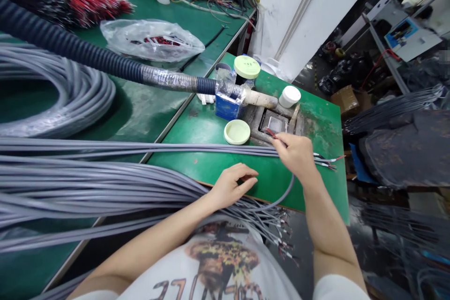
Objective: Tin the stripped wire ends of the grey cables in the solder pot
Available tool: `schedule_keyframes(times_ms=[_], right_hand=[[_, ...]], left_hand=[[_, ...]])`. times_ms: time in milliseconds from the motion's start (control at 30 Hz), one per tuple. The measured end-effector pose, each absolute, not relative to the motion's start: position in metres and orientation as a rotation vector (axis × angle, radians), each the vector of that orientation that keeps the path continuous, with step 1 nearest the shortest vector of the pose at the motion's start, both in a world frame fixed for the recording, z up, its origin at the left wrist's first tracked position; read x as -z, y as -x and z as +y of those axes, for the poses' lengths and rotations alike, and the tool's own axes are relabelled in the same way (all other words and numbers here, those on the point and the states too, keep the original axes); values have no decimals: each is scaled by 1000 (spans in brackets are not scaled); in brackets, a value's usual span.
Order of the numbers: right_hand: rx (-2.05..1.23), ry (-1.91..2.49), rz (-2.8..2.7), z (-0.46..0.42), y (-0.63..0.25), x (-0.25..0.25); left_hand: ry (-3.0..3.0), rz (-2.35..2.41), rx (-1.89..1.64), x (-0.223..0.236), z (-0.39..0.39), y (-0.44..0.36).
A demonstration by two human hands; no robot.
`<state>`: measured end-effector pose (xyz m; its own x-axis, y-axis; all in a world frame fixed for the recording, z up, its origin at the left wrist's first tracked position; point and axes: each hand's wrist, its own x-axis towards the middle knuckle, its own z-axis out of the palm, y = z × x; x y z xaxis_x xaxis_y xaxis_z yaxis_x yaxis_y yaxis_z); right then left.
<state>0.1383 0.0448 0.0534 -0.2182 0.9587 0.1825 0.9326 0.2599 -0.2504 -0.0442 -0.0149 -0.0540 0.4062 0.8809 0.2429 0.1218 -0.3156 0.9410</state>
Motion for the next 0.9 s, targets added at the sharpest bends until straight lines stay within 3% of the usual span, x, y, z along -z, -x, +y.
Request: schedule_keyframes(times_ms=[200, 333, 733, 900], right_hand=[[128, 1642, -2466, 8, -116, -55], [126, 1636, -2468, 1, -115, -52], [-813, 1611, -1891, -14, -137, -54], [-949, 1591, -1731, -21, -144, -47]], left_hand=[[-1737, 896, -1006, 55, -16, 43], [-1748, 905, -1006, 57, -18, 42], [-1746, 927, -1005, 60, -19, 41], [-1755, 935, -999, 59, -19, 40]])
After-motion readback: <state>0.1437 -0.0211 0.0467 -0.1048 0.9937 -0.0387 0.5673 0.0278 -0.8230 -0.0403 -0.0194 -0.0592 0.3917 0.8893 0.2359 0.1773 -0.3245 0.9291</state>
